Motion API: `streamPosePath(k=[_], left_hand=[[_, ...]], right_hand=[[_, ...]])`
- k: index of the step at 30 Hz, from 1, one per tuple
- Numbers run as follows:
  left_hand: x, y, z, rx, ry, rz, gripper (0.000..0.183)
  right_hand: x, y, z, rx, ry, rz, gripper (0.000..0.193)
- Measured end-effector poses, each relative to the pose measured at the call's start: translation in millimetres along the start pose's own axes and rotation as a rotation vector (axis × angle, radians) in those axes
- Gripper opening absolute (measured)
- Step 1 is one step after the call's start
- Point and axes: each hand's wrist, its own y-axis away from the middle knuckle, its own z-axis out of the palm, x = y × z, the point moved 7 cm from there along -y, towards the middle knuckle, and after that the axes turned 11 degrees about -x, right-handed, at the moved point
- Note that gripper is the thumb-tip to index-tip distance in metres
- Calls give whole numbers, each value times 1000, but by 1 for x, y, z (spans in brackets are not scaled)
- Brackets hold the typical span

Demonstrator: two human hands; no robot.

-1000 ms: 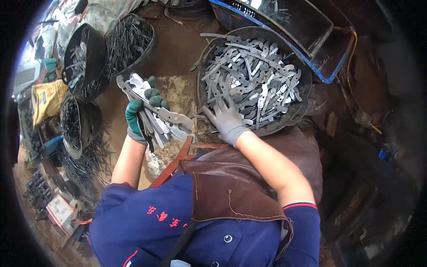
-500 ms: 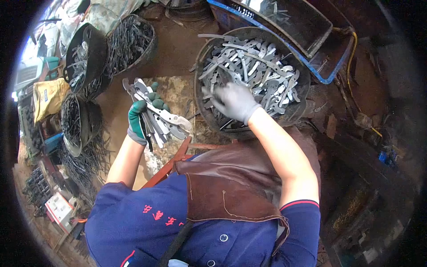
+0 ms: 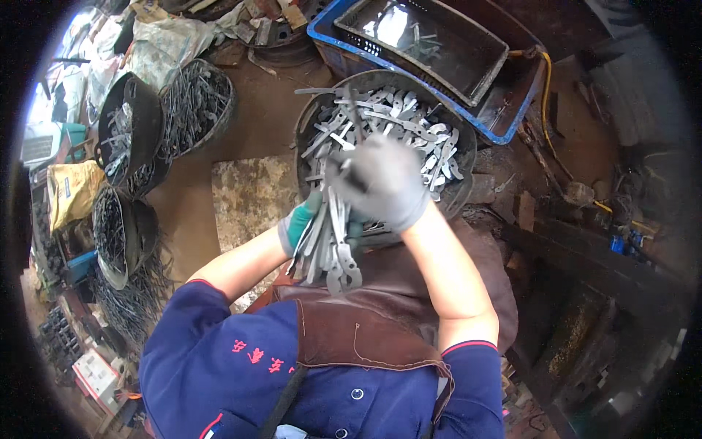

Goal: The person heats metal pieces in a heater, stamps each heated piece in a press machine, and gathers metal pieces from a container by hand.

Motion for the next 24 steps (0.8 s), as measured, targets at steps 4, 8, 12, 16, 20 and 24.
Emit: streamPosePath(k=[4,8,12,16,20,24], left_hand=[[-2,-23,-32,-31,195,42,72],[14,-34,-15,-348,-99,288,45],[13,-43,-17,-94,-36,289,56],[11,-59,-2,-72,-139,321,67],[2,-77,27,-80,-190,231,70],[-12,-93,23,49,-169,162,53]], right_hand=[[-31,42,52,-438,75,-215,27],[-41,68,53,-401,-46,-176,29],[-38,78,49,-375,-6,-32,36],[-51,91,23,-241,19,179,42],[-62,105,-2,-309,98,270,45],[-77,125,-32,-455,-19,261,50]])
